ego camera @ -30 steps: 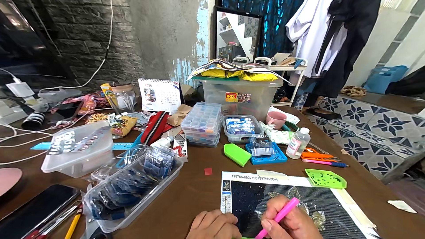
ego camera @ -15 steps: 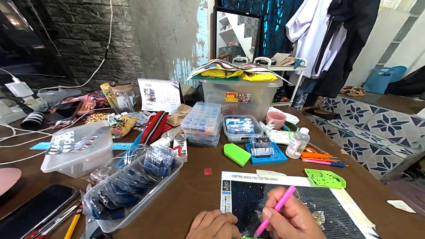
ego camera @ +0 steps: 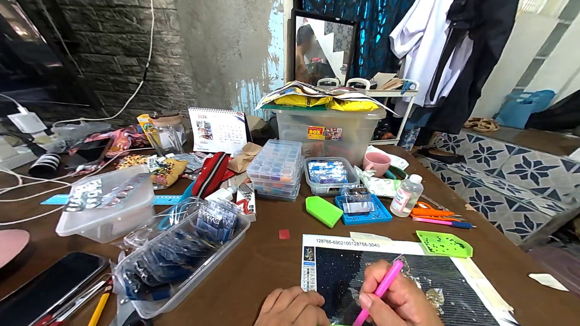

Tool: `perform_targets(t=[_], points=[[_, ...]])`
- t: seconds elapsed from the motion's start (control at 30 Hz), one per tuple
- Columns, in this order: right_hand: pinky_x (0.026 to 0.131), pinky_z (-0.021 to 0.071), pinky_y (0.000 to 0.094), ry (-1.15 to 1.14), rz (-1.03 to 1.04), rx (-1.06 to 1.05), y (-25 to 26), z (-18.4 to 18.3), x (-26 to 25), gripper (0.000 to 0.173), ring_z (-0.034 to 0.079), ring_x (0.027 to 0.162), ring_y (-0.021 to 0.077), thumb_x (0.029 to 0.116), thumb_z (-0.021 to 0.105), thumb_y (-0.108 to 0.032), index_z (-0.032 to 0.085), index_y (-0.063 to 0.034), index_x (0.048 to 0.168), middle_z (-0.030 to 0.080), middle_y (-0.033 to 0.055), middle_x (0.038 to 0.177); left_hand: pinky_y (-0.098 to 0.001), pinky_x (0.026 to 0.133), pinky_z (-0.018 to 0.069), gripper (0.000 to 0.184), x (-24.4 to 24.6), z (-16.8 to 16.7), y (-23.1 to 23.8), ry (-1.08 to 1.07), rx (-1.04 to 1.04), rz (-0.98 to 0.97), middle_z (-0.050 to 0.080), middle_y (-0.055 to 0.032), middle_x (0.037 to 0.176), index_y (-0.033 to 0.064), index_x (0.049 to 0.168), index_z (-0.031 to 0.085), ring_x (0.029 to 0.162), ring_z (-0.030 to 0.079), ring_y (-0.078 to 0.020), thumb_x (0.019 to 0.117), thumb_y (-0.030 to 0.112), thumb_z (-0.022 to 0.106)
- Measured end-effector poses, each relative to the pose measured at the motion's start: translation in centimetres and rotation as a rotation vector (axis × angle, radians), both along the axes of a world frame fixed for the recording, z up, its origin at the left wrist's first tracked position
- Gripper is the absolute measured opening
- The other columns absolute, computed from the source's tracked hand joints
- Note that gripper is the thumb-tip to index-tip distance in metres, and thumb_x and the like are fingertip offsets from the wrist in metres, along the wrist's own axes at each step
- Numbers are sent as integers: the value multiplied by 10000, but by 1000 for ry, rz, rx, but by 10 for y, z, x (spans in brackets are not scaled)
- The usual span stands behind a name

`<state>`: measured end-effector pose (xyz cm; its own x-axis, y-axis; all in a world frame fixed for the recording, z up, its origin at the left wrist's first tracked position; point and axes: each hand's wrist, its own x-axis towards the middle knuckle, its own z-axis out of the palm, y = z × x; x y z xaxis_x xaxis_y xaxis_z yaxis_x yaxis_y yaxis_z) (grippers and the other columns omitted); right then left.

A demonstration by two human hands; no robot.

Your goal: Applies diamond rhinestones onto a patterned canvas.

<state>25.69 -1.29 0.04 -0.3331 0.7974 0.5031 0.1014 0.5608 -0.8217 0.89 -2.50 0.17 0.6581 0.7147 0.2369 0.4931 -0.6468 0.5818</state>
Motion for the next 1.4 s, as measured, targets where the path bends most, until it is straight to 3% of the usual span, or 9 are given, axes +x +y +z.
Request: perform_targets(t=[0.5, 0.9, 1.13, 1.4], points=[[577, 477, 152, -16, 12, 28, -1, 0, -1, 48, 552, 622, -27, 1005, 568, -50, 528, -51, 1031, 578, -21, 730, -607, 1044, 399, 461, 0, 0, -1, 8, 6, 3, 650, -196, 1339, 16, 1142, 693, 1251, 595, -391, 872, 388, 736], [547, 491, 150, 143, -60, -159, 1, 4, -1, 163, 580, 610, -41, 978, 546, -10, 506, -150, 1049, 620, -126, 754, -608, 1048, 395, 461, 0, 1, 0, 7, -1, 1, 650, -193, 1339, 17, 1144, 692, 1253, 594, -385, 872, 386, 735], [501, 471, 158, 144, -217, -231, 4, 6, -7, 134, 557, 555, -21, 976, 525, 2, 497, -116, 1033, 602, -101, 711, -603, 1050, 397, 457, 0, 0, 0, 5, 4, 5, 654, -186, 1336, 22, 1140, 694, 1250, 596, -381, 872, 389, 736], [504, 478, 162, 73, -244, -192, 5, 3, -8, 109, 559, 563, -19, 977, 552, -11, 505, -95, 1027, 593, -91, 721, -600, 1043, 400, 465, 1, 0, 0, 14, 4, 6, 651, -188, 1338, 21, 1151, 693, 1245, 596, -382, 872, 391, 731]])
